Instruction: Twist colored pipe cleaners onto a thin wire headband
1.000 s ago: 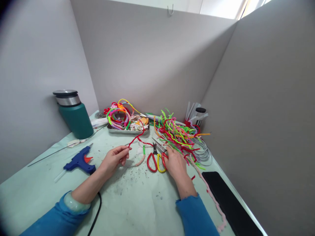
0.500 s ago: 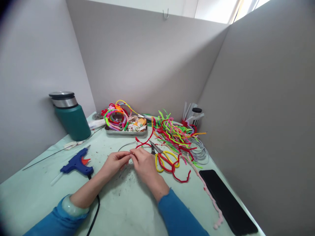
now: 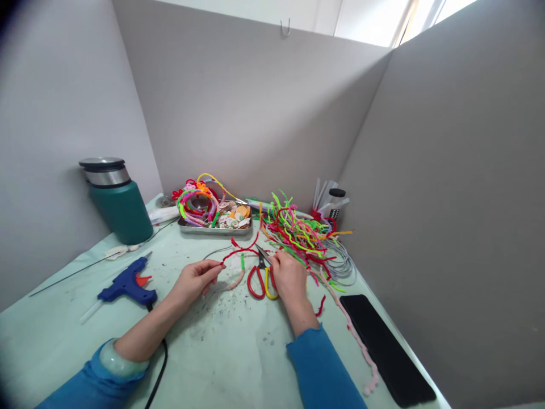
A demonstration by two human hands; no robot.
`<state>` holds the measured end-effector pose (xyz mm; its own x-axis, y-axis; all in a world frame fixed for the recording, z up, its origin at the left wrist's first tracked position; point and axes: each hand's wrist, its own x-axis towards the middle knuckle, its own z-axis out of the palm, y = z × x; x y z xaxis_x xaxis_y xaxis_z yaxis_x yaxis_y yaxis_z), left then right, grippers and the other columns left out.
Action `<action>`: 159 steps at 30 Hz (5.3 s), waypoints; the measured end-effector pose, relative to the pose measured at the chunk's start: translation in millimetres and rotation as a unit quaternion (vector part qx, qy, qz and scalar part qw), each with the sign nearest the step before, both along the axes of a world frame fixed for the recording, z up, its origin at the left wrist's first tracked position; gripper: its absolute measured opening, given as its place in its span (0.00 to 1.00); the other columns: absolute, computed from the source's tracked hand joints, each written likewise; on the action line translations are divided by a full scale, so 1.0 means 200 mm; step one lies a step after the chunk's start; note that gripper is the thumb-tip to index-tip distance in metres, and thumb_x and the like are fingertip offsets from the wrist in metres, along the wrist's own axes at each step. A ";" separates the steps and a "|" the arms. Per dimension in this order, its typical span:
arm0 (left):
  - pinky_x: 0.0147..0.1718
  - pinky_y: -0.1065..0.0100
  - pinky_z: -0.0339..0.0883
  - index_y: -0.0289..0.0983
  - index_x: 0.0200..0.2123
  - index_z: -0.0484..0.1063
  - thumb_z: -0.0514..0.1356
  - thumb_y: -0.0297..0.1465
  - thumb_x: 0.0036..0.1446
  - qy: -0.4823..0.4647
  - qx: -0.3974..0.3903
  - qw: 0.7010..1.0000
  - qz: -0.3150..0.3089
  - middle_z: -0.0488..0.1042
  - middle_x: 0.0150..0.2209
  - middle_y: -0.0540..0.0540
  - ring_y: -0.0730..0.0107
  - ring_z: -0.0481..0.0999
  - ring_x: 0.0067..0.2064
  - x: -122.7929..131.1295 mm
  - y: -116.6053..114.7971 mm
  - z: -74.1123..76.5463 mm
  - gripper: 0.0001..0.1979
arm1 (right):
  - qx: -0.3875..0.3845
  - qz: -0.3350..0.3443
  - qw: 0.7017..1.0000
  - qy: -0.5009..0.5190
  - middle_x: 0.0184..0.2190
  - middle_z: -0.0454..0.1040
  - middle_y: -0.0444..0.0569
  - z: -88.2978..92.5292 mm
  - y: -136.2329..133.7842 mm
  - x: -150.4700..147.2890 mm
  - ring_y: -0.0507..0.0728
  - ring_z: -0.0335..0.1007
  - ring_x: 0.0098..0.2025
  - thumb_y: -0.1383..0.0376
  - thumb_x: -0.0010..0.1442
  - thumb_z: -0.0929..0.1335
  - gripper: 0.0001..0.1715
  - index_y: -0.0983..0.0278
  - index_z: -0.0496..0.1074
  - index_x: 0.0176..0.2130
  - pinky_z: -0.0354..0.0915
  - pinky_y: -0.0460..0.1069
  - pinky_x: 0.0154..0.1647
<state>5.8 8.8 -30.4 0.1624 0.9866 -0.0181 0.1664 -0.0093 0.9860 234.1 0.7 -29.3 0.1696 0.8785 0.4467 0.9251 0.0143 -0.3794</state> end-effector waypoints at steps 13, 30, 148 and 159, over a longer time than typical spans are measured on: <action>0.14 0.76 0.51 0.31 0.34 0.72 0.60 0.39 0.47 -0.065 -0.004 0.998 0.015 0.55 0.14 0.58 0.81 0.55 0.15 -0.01 -0.02 0.03 0.16 | -0.210 -0.056 0.970 -0.109 0.38 0.72 0.54 0.01 -0.01 0.12 0.61 0.68 0.40 0.54 0.56 0.63 0.18 0.63 0.71 0.40 0.58 0.50 0.33; 0.12 0.76 0.47 0.32 0.33 0.71 0.60 0.40 0.46 -0.061 -0.047 0.997 0.003 0.54 0.13 0.58 0.82 0.53 0.13 0.00 -0.03 0.04 0.16 | -0.067 0.038 0.992 -0.095 0.31 0.69 0.53 -0.01 -0.03 0.01 0.59 0.64 0.38 0.64 0.53 0.66 0.09 0.64 0.74 0.31 0.56 0.50 0.35; 0.19 0.75 0.53 0.31 0.33 0.72 0.59 0.41 0.50 -0.046 -0.066 0.976 -0.202 0.74 0.22 0.46 0.78 0.62 0.19 0.02 -0.09 0.06 0.17 | -0.095 0.240 0.726 0.637 0.14 0.60 0.38 -0.08 -0.08 -0.38 0.45 0.50 0.15 0.56 0.51 0.68 0.15 0.65 0.65 0.24 0.46 0.42 0.15; 0.31 0.72 0.61 0.33 0.26 0.68 0.59 0.39 0.49 -0.085 -0.022 0.984 -0.157 0.73 0.22 0.47 0.72 0.70 0.27 0.03 -0.08 0.05 0.13 | -0.111 0.246 0.746 0.609 0.12 0.57 0.37 -0.08 -0.09 -0.38 0.46 0.49 0.15 0.54 0.51 0.68 0.18 0.64 0.62 0.22 0.45 0.43 0.15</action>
<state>11.9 -7.1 -19.4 0.4635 0.8861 -0.0065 -0.0055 0.0102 0.9999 158.4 -16.6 -45.1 -0.0370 0.9976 0.0584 -0.2040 0.0496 -0.9777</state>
